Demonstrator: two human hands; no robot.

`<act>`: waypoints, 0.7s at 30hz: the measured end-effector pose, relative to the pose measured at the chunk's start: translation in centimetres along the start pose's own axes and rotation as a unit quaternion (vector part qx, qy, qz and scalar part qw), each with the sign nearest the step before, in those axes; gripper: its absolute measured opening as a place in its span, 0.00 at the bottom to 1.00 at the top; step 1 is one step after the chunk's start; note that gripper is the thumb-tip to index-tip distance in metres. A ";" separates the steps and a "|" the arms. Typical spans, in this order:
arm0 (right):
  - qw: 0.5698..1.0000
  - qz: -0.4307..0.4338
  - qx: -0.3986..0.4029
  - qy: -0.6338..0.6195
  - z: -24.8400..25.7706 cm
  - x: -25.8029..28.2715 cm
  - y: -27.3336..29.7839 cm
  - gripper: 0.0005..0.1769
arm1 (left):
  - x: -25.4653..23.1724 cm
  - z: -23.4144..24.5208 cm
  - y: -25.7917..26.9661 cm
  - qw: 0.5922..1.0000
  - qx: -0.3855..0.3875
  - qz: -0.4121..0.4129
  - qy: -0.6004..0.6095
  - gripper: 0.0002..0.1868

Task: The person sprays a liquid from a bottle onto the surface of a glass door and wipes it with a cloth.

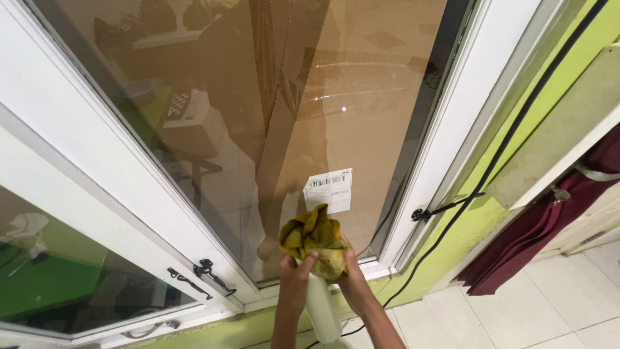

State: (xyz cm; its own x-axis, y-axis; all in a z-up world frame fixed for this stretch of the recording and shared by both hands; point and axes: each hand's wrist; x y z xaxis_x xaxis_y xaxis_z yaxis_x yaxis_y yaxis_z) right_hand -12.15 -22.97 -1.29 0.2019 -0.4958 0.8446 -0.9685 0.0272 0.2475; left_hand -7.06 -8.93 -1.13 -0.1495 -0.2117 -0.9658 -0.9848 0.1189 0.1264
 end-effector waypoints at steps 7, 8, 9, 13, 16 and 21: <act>0.986 0.107 -0.103 -0.081 -2.4 2.3 2.3 0.44 | -1.7 -0.6 0.9 0.975 0.075 -0.034 -0.207 0.24; 0.986 0.125 -0.073 -0.086 -2.7 2.1 2.6 0.41 | -1.9 -0.4 0.9 0.986 0.077 0.016 -0.149 0.29; 0.985 0.142 -0.042 -0.091 -2.8 1.8 2.8 0.38 | -1.8 -0.1 0.8 0.991 0.077 0.066 -0.090 0.34; 0.980 0.120 -0.043 -0.155 -2.5 0.4 2.0 0.37 | 0.6 1.4 0.2 0.978 0.123 0.114 -0.124 0.36; 0.988 0.139 -0.042 -0.060 -1.4 -0.6 1.0 0.37 | 3.7 1.9 -0.1 0.989 0.117 0.065 -0.065 0.36; 0.986 0.115 -0.035 0.117 1.1 -0.6 1.2 0.43 | 4.6 2.4 -0.8 0.999 0.040 0.020 -0.019 0.32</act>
State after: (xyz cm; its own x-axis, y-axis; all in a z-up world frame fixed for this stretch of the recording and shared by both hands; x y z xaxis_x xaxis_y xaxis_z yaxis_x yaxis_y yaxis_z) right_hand -13.58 -23.58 -1.99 0.0147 -0.2562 0.9665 -0.9818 0.1795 0.0625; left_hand -6.77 -7.68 -6.22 -0.1845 -0.1676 -0.9684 -0.9676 0.2038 0.1490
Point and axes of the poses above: each hand's wrist, its own y-axis away from the middle knuckle, its own z-axis out of the back of the hand, x = y × z, and after that the axes turned 3 degrees about -z, right-handed
